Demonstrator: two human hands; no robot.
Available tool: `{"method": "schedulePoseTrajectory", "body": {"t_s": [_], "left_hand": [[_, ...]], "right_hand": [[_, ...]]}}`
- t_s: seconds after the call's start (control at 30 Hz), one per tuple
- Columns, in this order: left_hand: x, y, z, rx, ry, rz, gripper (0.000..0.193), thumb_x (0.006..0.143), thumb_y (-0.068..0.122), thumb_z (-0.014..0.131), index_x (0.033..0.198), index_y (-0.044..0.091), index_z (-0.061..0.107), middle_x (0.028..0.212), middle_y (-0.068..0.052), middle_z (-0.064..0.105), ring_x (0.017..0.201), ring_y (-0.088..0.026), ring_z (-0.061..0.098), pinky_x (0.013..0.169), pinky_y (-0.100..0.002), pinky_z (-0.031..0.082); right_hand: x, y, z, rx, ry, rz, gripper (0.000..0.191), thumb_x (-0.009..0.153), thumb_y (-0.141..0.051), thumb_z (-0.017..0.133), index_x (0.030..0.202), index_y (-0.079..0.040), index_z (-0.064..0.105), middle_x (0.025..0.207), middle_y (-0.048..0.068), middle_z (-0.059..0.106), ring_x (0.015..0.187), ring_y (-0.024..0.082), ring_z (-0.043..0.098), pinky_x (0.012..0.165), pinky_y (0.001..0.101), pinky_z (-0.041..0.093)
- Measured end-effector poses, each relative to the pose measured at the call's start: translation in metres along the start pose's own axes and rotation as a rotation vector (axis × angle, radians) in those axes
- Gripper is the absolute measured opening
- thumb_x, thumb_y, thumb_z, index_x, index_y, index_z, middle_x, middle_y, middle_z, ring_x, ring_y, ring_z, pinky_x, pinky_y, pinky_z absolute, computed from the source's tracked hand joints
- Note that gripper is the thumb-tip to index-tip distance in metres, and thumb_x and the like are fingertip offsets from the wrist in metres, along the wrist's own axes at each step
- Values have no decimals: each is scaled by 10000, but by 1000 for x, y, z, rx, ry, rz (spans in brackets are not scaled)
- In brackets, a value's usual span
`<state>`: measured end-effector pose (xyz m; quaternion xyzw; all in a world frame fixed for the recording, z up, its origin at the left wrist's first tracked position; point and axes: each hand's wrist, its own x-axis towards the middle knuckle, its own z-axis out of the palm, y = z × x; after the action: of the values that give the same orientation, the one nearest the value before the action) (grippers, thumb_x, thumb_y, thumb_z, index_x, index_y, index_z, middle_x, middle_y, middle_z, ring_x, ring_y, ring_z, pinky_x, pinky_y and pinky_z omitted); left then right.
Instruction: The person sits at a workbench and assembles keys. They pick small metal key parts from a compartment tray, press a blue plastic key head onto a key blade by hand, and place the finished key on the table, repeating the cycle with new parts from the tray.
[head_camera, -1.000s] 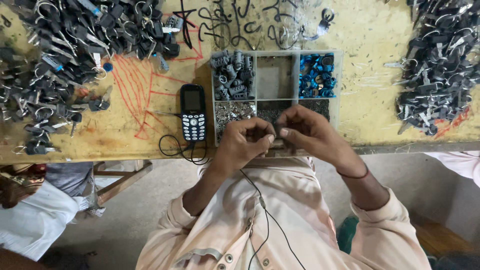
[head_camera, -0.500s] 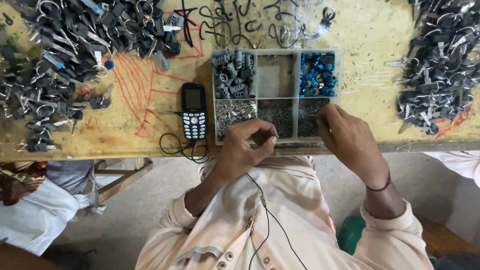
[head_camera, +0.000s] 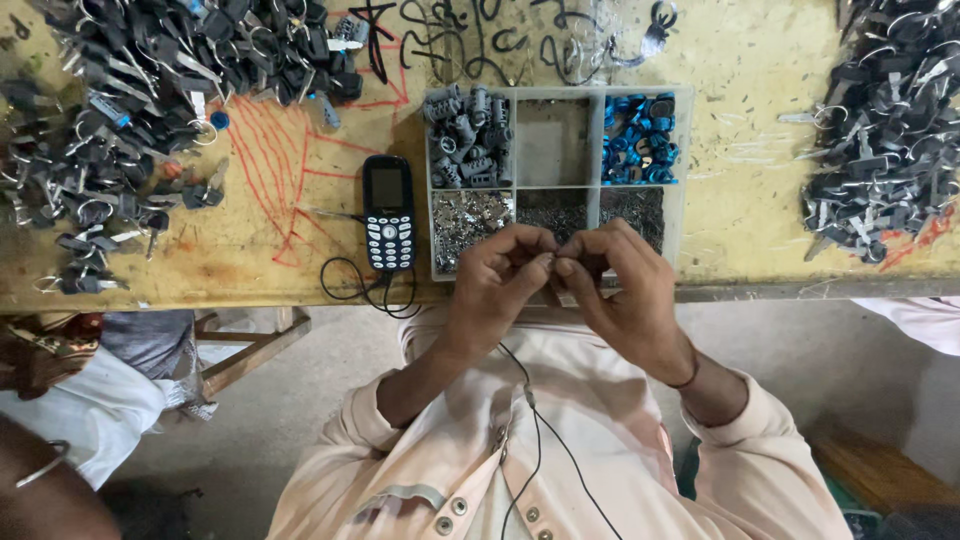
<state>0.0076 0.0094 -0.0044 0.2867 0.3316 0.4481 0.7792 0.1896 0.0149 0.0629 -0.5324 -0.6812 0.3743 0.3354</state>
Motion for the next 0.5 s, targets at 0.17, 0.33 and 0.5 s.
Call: {"method": "schedulePoseTrajectory", "body": {"t_s": [0.17,0.33,0.5], "left_hand": [[-3,1,-12,-11,-14,-54,204,1041,124,666,1132,-57,643,957,-84,706,819,-140,697,750,-276,585],[-9,10,-11,127,-54,-3,178,1038,99,651,1148,-40,639,1021,-84,708,908,-125,710,840,-286,624],[-5,16,1,62,-68,-2,174,1031,81,652,1166,-29,643,1021,-73,702,912,-117,708,851,-282,626]], "right_hand": [[-8,5,10,-29,-63,101,150,925,-56,757,1040,-5,674,876,79,626,692,129,617,629,260,504],[-11,14,4,68,-117,129,112,957,-60,717,1027,5,661,888,50,635,754,100,629,665,244,493],[-11,20,-2,575,-202,500,100,1017,-77,617,1074,1,646,887,6,661,752,53,578,632,217,477]]}}
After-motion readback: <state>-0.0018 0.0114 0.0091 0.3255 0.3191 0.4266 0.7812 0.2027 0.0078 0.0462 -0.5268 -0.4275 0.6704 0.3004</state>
